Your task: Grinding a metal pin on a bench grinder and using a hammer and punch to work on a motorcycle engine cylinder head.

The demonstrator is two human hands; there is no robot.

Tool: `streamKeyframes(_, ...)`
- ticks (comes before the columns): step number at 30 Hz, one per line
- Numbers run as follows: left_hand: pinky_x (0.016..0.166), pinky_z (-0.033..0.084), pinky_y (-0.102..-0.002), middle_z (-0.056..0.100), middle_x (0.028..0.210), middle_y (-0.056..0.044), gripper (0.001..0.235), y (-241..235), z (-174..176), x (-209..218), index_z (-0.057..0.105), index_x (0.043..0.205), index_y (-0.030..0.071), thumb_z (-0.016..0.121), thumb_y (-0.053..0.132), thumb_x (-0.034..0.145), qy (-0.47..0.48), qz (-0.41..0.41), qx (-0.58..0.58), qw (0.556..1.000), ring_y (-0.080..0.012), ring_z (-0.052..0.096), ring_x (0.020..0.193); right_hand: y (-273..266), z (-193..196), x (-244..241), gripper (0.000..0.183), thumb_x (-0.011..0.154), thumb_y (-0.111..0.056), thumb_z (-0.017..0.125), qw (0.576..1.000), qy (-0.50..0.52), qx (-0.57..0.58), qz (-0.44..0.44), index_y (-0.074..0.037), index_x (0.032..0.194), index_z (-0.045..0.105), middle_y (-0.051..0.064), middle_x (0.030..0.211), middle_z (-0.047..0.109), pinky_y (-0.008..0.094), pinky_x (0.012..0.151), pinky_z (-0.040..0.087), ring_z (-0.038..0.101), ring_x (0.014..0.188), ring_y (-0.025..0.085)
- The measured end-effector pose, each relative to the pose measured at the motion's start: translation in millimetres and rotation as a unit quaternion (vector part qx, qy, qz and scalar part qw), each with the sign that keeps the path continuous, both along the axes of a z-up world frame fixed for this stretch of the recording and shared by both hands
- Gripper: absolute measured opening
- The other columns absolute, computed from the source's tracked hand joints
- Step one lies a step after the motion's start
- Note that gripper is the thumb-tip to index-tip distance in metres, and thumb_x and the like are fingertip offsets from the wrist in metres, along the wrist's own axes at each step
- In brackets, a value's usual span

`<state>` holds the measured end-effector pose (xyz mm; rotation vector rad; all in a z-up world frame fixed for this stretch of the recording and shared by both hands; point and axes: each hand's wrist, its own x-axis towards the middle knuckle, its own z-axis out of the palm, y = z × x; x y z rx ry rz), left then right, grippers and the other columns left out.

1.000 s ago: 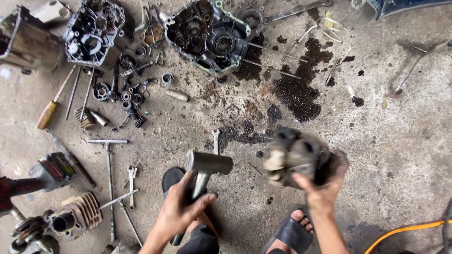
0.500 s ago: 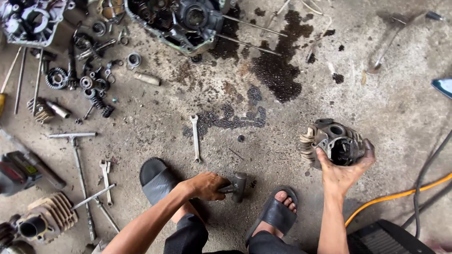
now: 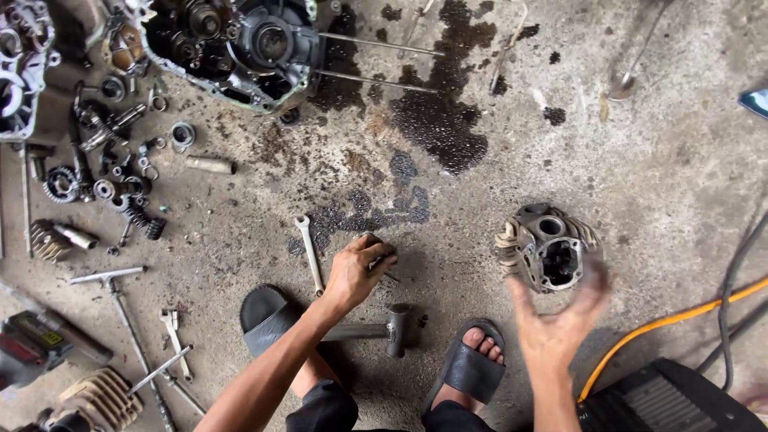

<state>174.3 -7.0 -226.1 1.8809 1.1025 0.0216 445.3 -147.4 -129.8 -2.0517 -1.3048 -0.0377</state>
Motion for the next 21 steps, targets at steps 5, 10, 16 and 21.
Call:
streamKeyframes(5,0.072,0.067,-0.04,0.068,0.112,-0.012,0.026,8,76,37,0.067,0.108,0.006,0.055,0.029,0.102,-0.1,-0.021,-0.106,0.989,-0.0265,0.073,0.091,7,19,-40,0.041,0.087,-0.026,0.075,0.871,0.445,-0.21,0.014,-0.016,0.125,0.065,0.004,0.114,0.075,0.036,0.089,0.066,0.075,0.095,0.016)
streamKeyframes(10,0.057,0.051,-0.034,0.073,0.085,-0.006,0.015,3,168,56,0.063,0.112,0.009,0.061,0.016,0.1,-0.2,-0.044,-0.087,0.975,-0.0212,0.069,0.063,17,49,-40,0.029,0.089,-0.009,0.075,0.771,0.616,-0.156,0.03,-0.005,0.117,0.074,0.005,0.105,0.079,0.029,0.09,0.061,0.073,0.099,0.014)
streamKeyframes(16,0.058,0.058,-0.034,0.068,0.099,-0.012,0.029,1,212,49,0.062,0.125,-0.002,0.066,0.007,0.097,-0.289,-0.076,0.077,0.951,-0.0224,0.066,0.073,22,91,-49,0.018,0.09,-0.009,0.076,0.76,0.644,-0.002,0.086,0.002,0.105,0.077,0.012,0.097,0.075,0.024,0.062,0.058,0.069,0.071,0.015)
streamKeyframes(21,0.058,0.053,-0.029,0.066,0.103,-0.012,0.028,-1,223,47,0.065,0.123,0.001,0.069,0.015,0.099,-0.291,-0.086,0.221,0.927,-0.0218,0.066,0.076,21,106,-53,0.015,0.096,-0.012,0.072,0.741,0.656,0.055,0.13,0.0,0.104,0.072,0.016,0.099,0.066,0.031,0.069,0.055,0.066,0.076,0.021)
